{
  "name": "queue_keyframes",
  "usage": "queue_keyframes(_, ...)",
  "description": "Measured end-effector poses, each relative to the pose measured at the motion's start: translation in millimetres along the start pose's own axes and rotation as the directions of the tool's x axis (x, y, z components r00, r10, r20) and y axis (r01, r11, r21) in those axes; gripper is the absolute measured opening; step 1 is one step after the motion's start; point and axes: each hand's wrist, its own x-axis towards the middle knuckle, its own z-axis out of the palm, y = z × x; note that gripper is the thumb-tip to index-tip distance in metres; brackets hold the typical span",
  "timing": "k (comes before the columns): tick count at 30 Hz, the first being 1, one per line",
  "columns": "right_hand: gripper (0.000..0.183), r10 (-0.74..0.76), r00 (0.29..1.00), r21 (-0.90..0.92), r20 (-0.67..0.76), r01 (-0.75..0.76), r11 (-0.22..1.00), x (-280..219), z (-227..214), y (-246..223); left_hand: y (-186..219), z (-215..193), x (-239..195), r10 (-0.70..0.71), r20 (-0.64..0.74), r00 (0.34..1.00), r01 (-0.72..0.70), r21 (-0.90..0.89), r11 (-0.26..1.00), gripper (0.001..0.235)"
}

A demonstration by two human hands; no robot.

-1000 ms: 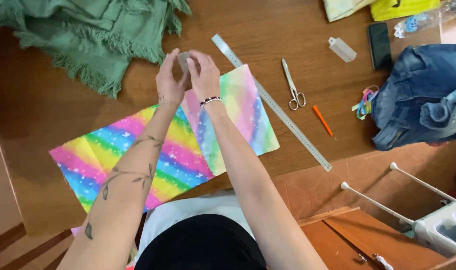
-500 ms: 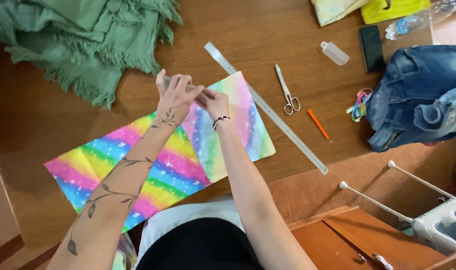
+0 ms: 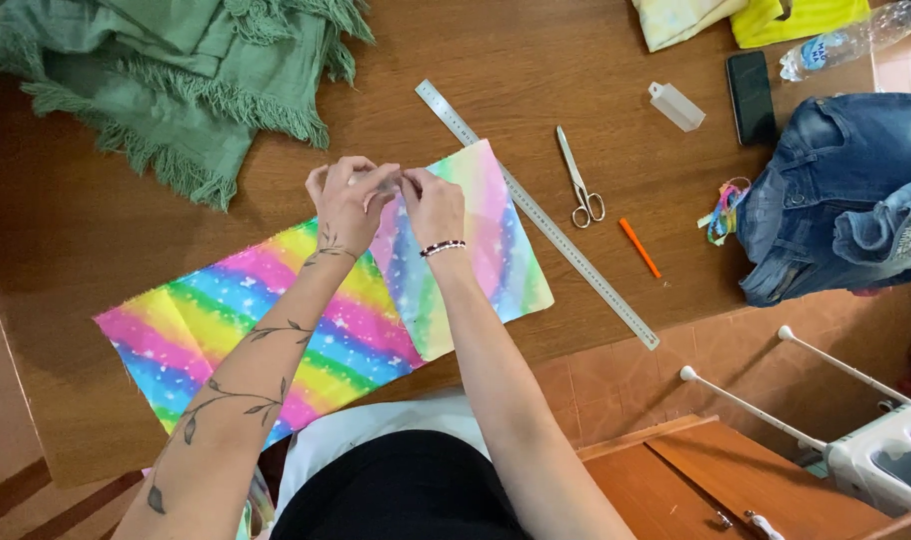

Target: The person measures a piece of rainbow tie-dye fabric with a ruler, marks it with a pencil, and cuts it with scissors. They then fold the cut fabric and place it on a chair.

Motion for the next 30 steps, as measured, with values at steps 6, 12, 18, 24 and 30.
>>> queue_keyframes(6, 0.013, -0.041, 0.994, 0.115, -0.099, 0.052, 0.992, -15.6, -21.7, -9.9, 3.4, 1.7, -1.8, -0.099, 0.093, 0.991, 0.112, -0.138, 0.984, 0.043)
queue_keyframes(12, 0.012, 0.267, 0.963, 0.624, 0.045, -0.235, 0.745, -31.5, -38.7, 6.5, 7.7, -15.4, 9.6, -0.188, 0.018, 0.982, 0.181, -0.371, 0.911, 0.046)
queue_keyframes(18, 0.011, 0.396, 0.898, 0.4, 0.193, -0.441, 0.804, -74.5, -29.8, 75.7, 7.6, -30.8, 11.8, -0.373, 0.032, 0.927, 0.332, -0.531, 0.78, 0.041)
queue_keyframes(24, 0.01, 0.207, 0.966, 0.128, -0.153, -0.189, 0.974, -103.5, -32.0, 114.4, 4.9, -28.2, 7.3, -0.418, 0.02, 0.908, 0.36, -0.547, 0.756, 0.042)
queue_keyframes(30, 0.033, 0.059, 0.993, 0.063, 0.099, -0.065, 0.996, -115.6, -72.7, 115.1, 18.2, -46.6, -4.1, -0.406, -0.028, 0.913, 0.359, -0.416, 0.836, 0.063)
